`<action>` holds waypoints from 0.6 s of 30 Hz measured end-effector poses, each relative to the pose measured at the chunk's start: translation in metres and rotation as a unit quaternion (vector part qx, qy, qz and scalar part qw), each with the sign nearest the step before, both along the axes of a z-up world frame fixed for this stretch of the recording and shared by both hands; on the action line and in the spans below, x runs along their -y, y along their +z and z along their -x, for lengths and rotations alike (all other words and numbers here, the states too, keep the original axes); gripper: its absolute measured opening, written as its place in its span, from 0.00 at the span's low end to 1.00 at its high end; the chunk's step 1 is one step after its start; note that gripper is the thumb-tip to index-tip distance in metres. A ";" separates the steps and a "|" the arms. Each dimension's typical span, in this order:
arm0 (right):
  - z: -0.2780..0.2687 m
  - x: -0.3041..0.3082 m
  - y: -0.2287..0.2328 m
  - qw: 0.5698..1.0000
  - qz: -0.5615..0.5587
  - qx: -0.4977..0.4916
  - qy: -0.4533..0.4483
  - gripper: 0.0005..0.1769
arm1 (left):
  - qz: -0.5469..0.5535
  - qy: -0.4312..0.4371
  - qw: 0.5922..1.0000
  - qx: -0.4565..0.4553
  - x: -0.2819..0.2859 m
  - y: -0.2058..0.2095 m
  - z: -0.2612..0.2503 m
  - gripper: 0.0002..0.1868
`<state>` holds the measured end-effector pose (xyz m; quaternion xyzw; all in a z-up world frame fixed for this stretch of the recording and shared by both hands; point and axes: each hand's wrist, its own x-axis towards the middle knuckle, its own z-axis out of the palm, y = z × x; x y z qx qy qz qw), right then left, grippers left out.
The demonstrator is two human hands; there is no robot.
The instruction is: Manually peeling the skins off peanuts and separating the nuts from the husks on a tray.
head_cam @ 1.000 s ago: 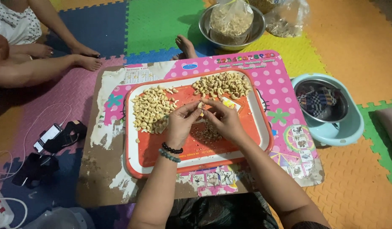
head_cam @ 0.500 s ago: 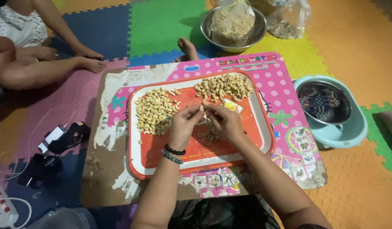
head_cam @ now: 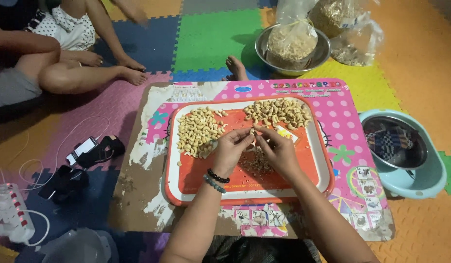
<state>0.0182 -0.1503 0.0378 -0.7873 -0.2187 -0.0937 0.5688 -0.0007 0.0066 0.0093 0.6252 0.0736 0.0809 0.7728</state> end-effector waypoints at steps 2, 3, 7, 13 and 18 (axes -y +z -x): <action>-0.004 0.001 -0.007 1.000 0.012 0.006 -0.001 0.13 | 0.013 0.002 1.000 -0.001 -0.001 0.000 0.001 0.17; -0.007 0.001 -0.009 1.000 0.023 0.015 -0.005 0.12 | 0.026 0.003 1.000 0.002 -0.001 0.001 -0.001 0.17; -0.010 0.003 -0.010 0.996 0.059 0.058 -0.023 0.11 | 0.038 -0.007 0.999 0.011 -0.001 -0.008 -0.001 0.17; -0.009 0.001 -0.010 0.993 0.060 0.089 -0.049 0.08 | 0.018 -0.016 1.000 0.013 -0.001 -0.011 -0.002 0.17; -0.009 0.003 -0.020 0.999 -0.010 0.031 -0.004 0.15 | 0.022 0.001 1.000 0.006 0.000 0.006 0.002 0.19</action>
